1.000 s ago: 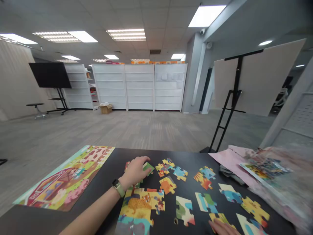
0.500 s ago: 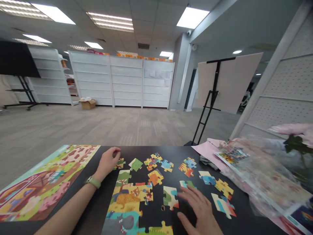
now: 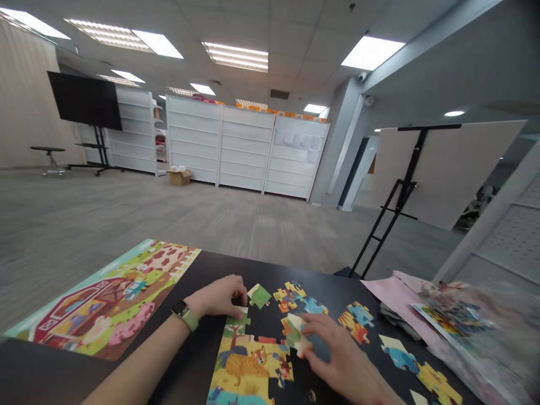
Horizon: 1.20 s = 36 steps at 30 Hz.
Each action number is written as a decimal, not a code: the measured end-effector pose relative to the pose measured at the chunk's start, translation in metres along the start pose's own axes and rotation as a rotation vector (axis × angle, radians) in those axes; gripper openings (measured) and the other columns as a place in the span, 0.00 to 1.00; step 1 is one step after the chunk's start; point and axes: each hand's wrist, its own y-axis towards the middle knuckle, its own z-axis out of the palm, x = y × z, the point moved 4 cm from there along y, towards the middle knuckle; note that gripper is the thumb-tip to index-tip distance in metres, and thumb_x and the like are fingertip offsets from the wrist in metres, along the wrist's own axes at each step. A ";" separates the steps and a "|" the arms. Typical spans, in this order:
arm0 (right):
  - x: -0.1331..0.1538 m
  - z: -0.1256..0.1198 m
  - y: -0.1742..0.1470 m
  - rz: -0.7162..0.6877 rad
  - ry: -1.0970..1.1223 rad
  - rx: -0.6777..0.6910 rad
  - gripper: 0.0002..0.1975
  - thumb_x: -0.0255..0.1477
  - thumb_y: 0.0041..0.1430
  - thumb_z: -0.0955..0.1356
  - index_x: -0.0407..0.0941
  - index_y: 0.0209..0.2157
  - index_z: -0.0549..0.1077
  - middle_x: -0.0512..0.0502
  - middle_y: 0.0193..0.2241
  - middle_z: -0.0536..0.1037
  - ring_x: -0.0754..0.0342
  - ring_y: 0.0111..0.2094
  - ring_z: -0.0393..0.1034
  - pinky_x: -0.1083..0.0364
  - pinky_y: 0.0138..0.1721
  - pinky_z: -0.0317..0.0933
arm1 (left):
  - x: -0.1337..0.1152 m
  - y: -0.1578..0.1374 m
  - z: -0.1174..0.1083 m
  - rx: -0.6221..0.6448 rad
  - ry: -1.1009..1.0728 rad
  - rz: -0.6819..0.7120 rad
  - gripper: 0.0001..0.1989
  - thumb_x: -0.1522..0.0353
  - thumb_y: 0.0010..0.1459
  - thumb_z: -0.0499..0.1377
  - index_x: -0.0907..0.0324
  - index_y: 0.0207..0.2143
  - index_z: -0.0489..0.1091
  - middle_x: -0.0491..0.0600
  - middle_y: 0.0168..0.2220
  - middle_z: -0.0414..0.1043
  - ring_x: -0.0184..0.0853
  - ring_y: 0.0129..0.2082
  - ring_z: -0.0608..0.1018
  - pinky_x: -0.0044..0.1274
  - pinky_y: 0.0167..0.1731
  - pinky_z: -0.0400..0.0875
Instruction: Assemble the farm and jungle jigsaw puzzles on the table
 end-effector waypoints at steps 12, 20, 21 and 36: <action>0.029 0.060 0.053 -0.113 0.189 0.159 0.10 0.23 0.58 0.70 0.48 0.38 0.82 0.40 0.56 0.76 0.45 0.60 0.68 0.45 0.61 0.60 | -0.009 -0.002 0.003 0.066 0.026 -0.023 0.26 0.51 0.43 0.73 0.53 0.43 0.77 0.49 0.42 0.73 0.44 0.43 0.74 0.31 0.46 0.66; 0.031 0.058 0.050 -0.198 0.250 0.155 0.15 0.21 0.61 0.66 0.49 0.41 0.83 0.42 0.55 0.77 0.46 0.58 0.69 0.46 0.60 0.63 | -0.014 -0.004 -0.001 0.092 -0.004 -0.028 0.25 0.52 0.48 0.72 0.53 0.45 0.76 0.49 0.43 0.72 0.44 0.45 0.73 0.31 0.47 0.66; 0.031 0.058 0.049 -0.205 0.253 0.143 0.15 0.20 0.61 0.66 0.49 0.41 0.82 0.42 0.55 0.77 0.46 0.57 0.69 0.46 0.59 0.63 | -0.016 -0.004 -0.001 0.095 -0.001 -0.028 0.24 0.52 0.48 0.71 0.53 0.45 0.75 0.49 0.43 0.72 0.44 0.45 0.73 0.31 0.48 0.65; 0.033 0.062 0.048 -0.242 0.223 0.104 0.23 0.12 0.52 0.62 0.47 0.42 0.79 0.43 0.54 0.75 0.48 0.55 0.68 0.49 0.58 0.62 | -0.026 -0.003 0.006 0.001 0.038 -0.008 0.30 0.58 0.45 0.74 0.48 0.51 0.72 0.49 0.52 0.69 0.48 0.52 0.70 0.37 0.54 0.65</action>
